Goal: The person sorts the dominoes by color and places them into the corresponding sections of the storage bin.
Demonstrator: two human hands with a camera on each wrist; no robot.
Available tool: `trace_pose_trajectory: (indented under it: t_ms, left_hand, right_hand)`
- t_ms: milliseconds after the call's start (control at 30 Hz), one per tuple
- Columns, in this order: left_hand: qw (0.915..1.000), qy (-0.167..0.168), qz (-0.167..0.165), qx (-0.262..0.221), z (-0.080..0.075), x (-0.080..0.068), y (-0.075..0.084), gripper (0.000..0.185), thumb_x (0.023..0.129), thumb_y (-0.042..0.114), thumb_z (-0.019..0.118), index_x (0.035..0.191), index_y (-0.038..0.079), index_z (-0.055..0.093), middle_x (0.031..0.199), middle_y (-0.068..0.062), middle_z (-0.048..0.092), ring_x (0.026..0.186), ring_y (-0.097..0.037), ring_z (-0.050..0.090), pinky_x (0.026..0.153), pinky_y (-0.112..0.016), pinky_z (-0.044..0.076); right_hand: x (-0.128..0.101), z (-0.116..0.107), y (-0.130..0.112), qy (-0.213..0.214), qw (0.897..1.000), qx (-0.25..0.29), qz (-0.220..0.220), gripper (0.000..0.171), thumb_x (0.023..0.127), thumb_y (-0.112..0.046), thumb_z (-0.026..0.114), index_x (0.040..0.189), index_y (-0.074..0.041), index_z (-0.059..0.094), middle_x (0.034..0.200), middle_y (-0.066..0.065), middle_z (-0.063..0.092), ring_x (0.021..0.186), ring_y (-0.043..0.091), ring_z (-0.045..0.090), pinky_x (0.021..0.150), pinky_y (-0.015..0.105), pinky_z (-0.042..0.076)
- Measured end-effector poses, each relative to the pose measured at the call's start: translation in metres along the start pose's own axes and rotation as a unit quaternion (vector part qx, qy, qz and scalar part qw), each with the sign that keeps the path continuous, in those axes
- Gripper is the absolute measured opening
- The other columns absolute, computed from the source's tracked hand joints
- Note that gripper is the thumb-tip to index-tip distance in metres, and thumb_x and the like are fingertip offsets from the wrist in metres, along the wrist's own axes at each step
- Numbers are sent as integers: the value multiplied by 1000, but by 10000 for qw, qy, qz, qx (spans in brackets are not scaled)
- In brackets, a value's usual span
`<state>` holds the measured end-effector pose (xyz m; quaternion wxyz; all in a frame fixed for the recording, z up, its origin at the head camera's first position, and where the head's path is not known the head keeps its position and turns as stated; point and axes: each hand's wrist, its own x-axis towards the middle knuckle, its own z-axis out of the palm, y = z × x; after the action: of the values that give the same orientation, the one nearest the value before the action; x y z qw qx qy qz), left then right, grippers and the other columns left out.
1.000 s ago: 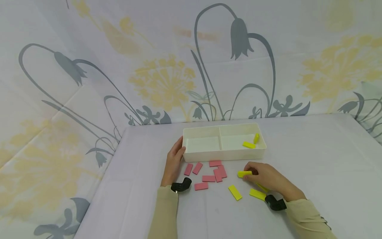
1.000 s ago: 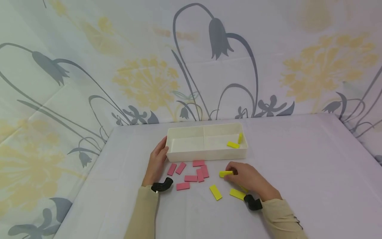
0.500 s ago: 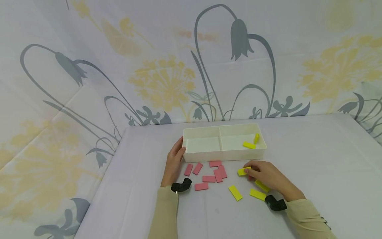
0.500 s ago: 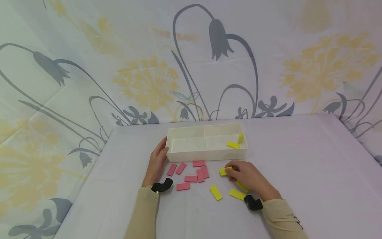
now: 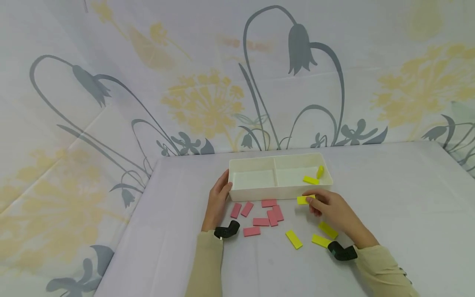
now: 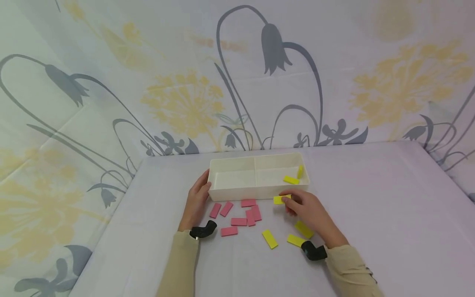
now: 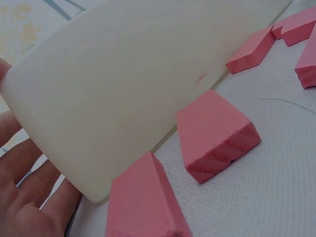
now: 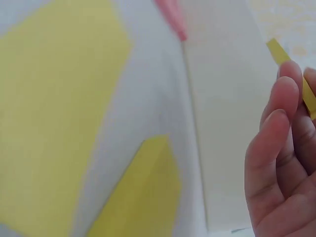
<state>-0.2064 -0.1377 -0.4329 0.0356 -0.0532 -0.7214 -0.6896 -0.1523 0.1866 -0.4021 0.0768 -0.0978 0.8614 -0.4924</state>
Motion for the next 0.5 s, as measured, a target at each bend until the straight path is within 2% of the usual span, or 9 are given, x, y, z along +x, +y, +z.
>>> trace_pose_trajectory:
  t_ms: [267,500]
  left_hand:
    - [10000,-56,-7,-25,-1,0,-1,43,94,22,44,137,19,37,138,2,38,126,-15,34,99,-37,32]
    - [9999,-114,22,-89,-1,1,-1,44,94,21,45,137,17,36,139,-1,36,127,-17,32,100,-39,29]
  right_hand:
    - [3,-6,-2,115,9989,447,-65,35,88,-39,52,113,-15,55,79,14,57,68,24,54,61,32,48]
    - [6,-11,-7,421,9945,940,-177,38,90,-34,51,118,-8,51,86,24,54,71,32,52,63,33,48]
